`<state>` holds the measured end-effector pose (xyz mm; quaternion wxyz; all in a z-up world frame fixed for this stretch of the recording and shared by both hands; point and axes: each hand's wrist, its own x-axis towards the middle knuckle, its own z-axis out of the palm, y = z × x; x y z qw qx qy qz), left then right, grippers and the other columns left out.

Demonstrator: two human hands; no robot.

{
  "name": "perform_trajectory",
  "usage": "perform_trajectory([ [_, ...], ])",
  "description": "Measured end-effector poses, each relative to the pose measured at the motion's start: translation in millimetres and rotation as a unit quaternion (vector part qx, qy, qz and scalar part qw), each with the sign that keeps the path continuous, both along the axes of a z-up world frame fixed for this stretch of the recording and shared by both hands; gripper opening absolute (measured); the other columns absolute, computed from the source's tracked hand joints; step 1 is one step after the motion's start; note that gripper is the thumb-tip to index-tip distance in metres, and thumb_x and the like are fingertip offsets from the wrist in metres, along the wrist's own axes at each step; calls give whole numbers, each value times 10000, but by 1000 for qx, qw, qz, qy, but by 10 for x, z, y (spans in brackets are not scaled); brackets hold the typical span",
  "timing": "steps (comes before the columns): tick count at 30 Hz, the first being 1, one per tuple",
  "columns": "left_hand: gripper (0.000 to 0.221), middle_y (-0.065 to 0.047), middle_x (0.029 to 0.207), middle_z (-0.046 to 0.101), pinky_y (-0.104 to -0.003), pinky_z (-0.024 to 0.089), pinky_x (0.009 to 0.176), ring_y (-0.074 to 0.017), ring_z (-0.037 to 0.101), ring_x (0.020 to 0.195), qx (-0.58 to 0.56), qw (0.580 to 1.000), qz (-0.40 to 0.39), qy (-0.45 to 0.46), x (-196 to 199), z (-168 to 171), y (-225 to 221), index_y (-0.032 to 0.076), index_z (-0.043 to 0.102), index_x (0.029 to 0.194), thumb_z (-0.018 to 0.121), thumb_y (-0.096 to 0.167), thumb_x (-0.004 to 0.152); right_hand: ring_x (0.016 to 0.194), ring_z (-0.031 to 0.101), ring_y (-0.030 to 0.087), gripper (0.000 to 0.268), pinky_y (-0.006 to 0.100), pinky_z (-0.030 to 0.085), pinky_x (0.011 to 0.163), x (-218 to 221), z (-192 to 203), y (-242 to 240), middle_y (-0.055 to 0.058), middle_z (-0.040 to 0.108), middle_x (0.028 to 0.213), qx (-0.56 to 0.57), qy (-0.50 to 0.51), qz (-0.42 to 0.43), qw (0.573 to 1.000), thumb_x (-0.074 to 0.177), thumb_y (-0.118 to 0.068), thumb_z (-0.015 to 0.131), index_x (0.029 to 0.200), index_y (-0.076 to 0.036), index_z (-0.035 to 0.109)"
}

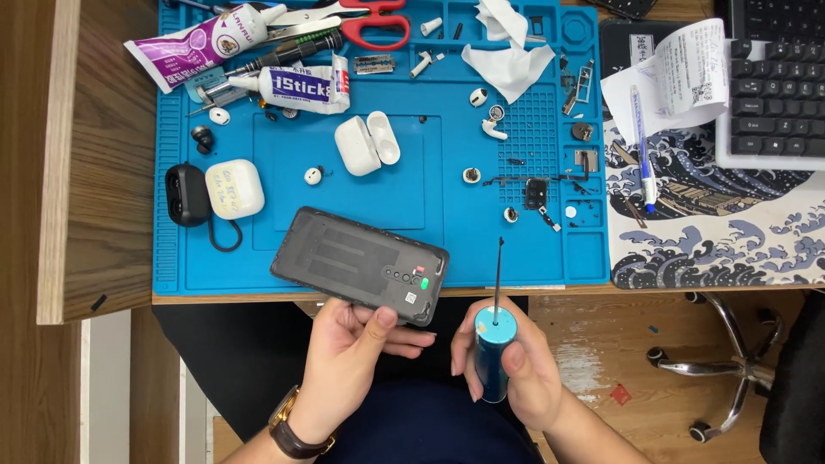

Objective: Disassembling a smartphone using a prying tool on a repair bench

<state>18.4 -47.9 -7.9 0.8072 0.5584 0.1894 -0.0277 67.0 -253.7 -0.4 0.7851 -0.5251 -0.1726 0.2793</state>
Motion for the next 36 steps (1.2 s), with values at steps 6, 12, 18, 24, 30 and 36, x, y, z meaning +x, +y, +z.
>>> perform_trajectory([
  [6,463,-199,593,772,-407,744,631,-355,860,674,20,998,-4,63,63,18,35,-52,750,765,621,364,921,464,542,139,615,259,460,441,17,18,-6,95,616,719,-48,-29,21,998,1049,-619,500,1106,-7,535],
  [12,549,-106,612,760,-315,693,665,-243,831,670,56,984,-143,94,132,286,205,2,806,973,435,405,1002,457,546,115,616,248,456,461,41,14,-9,52,604,639,-74,-77,63,992,1061,-642,443,1089,-39,561],
  [18,400,-40,952,828,-279,662,812,-137,801,893,149,970,-190,-12,89,428,205,124,736,1214,492,366,1007,468,547,101,605,246,461,516,30,122,59,19,591,625,-85,-107,92,986,1075,-617,406,1078,-32,561],
  [24,421,-105,1131,758,-436,575,1007,-314,729,1152,259,922,-110,-265,27,577,-9,62,684,1128,336,299,1113,538,615,167,708,278,524,554,-91,16,131,33,588,610,-76,-152,125,978,1108,-619,335,1266,40,539],
  [30,390,-89,699,589,-325,587,595,-246,693,649,194,925,61,-321,13,560,-192,66,543,782,330,201,1080,518,598,141,693,252,517,507,-195,90,280,34,592,696,-55,-112,167,978,1096,-624,356,1211,33,541],
  [36,242,-10,542,420,-355,430,420,-266,549,426,-50,921,242,-301,-11,673,-145,154,482,695,559,208,919,555,479,185,593,316,390,499,-236,89,320,2,508,743,-79,-123,244,959,1077,-596,386,1098,-24,542],
])
